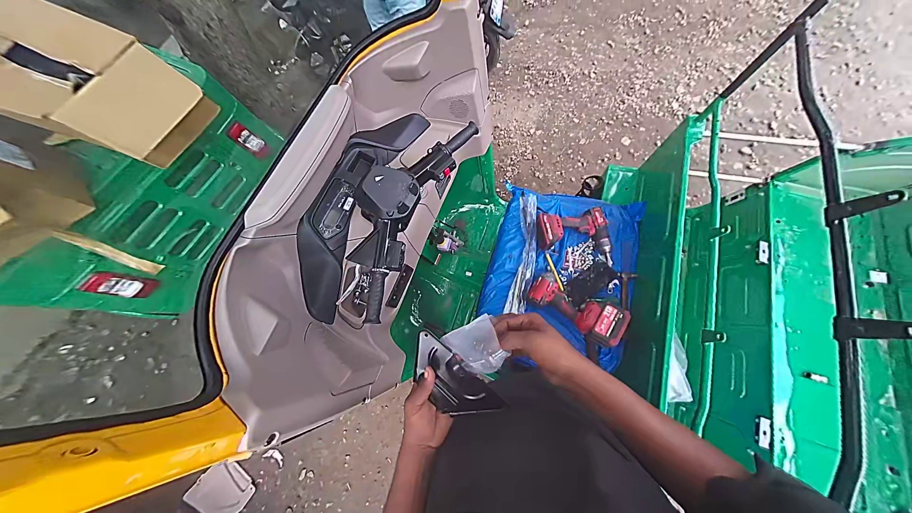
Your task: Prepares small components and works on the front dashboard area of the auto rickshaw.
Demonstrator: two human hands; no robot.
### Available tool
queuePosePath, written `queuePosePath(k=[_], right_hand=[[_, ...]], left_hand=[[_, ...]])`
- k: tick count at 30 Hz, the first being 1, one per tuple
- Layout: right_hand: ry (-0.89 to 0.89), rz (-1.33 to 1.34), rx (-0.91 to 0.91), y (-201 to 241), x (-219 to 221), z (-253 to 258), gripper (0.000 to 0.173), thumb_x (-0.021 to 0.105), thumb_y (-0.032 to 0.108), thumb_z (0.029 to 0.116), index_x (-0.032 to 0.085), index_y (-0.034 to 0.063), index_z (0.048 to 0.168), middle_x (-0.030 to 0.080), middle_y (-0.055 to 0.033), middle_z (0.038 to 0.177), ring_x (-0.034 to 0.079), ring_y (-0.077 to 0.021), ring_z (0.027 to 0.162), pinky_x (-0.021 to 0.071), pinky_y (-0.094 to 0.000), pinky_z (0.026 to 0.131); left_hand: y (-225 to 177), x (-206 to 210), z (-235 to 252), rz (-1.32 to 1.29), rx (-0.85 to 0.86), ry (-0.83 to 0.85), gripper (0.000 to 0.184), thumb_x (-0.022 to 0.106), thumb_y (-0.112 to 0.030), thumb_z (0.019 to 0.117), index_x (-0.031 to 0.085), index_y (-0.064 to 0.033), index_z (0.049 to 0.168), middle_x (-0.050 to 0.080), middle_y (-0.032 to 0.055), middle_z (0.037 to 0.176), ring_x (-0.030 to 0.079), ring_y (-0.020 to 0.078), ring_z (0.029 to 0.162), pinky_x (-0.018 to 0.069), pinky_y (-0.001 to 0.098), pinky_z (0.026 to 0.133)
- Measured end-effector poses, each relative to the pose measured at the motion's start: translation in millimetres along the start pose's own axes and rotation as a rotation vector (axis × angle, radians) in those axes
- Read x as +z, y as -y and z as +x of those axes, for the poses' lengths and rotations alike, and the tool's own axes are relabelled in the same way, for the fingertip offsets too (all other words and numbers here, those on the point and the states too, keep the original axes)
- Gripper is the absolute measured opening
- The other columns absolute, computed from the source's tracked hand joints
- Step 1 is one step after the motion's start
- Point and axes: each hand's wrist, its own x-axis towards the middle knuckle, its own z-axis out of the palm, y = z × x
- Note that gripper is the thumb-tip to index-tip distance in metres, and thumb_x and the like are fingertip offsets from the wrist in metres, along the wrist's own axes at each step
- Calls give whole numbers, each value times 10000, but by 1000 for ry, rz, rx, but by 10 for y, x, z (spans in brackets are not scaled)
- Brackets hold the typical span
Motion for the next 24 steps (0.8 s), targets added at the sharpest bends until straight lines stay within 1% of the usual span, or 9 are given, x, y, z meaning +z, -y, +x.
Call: queuePosePath(k=[1, 3, 5, 7, 9, 11, 13, 18, 24], right_hand=[[-5, -132, -130, -65, -15, 28, 120, 664, 125, 870, 755, 48, 882, 708, -67, 1049, 651, -147, 1009, 557, -323, 824], [-10, -246, -263, -114, -17, 57, 87, 709, 128, 863, 759, 56, 863, 714, -60, 985, 668, -143, 957, 574, -329, 808], [26, -99, -228, -65, -13, 25, 55, 722, 47, 880, 737, -5, 892, 710, -73, 910, 669, -133, 834, 584, -320, 754], [23, -48, -188, -33, -70, 60, 66, 720, 35, 897, 733, -28, 913, 720, -74, 840, 669, -126, 753, 582, -314, 714], [-162, -448, -299, -15, -298, 90, 97, 702, 120, 894, 739, 31, 881, 705, -37, 852, 655, -96, 764, 562, -288, 699], [-349, -896, -358, 65, -583, 137, 135, 650, 189, 883, 741, 90, 868, 704, -41, 932, 663, -135, 892, 560, -342, 795], [-457, -1003, -287, 157, -920, 205, 146, 659, 211, 896, 756, 102, 885, 714, -48, 950, 669, -157, 894, 566, -375, 811], [-689, -987, -68, 24, -2036, 482, 98, 753, 170, 896, 764, 74, 914, 726, -106, 865, 693, -262, 782, 576, -536, 747], [-729, -1001, 45, -77, -2821, 767, 142, 741, 201, 888, 767, 62, 906, 733, -143, 850, 704, -327, 826, 544, -617, 777]], left_hand=[[-7, -10, -2, 9, 4, 4, 460, 783, -322, 892, 646, -84, 1261, 724, 176, 1175, 722, 276, 1083, 593, 484, 947], [-6, -22, 6, 42, 8, -2, 458, 787, -319, 887, 648, -87, 1257, 727, 165, 1169, 720, 264, 1083, 593, 477, 949], [41, -1, 26, 96, 10, -63, 440, 774, -330, 900, 649, -88, 1244, 737, 155, 1139, 732, 246, 1053, 606, 464, 927], [43, -9, 59, 208, 24, -164, 403, 638, -331, 998, 596, -69, 1301, 723, 151, 1165, 720, 236, 1072, 598, 464, 945], [49, -35, 129, 290, 18, -236, 416, 444, -313, 1086, 533, -73, 1414, 686, 150, 1268, 683, 250, 1159, 573, 477, 994], [-8, -99, 140, 289, 38, -287, 414, 408, -320, 1098, 537, -111, 1431, 679, 130, 1309, 679, 261, 1182, 580, 486, 982], [-112, -226, 97, 258, 52, -267, 449, 405, -341, 1100, 516, -109, 1468, 645, 126, 1370, 655, 264, 1227, 570, 490, 1000], [-178, -300, -23, 245, 85, -476, 309, 431, -331, 1092, 587, -150, 1288, 729, 61, 1150, 719, 205, 1065, 610, 479, 909], [-130, -344, -117, 290, 26, -486, 320, 401, -328, 1099, 615, -143, 1248, 737, 62, 1120, 723, 195, 1048, 612, 462, 909]])
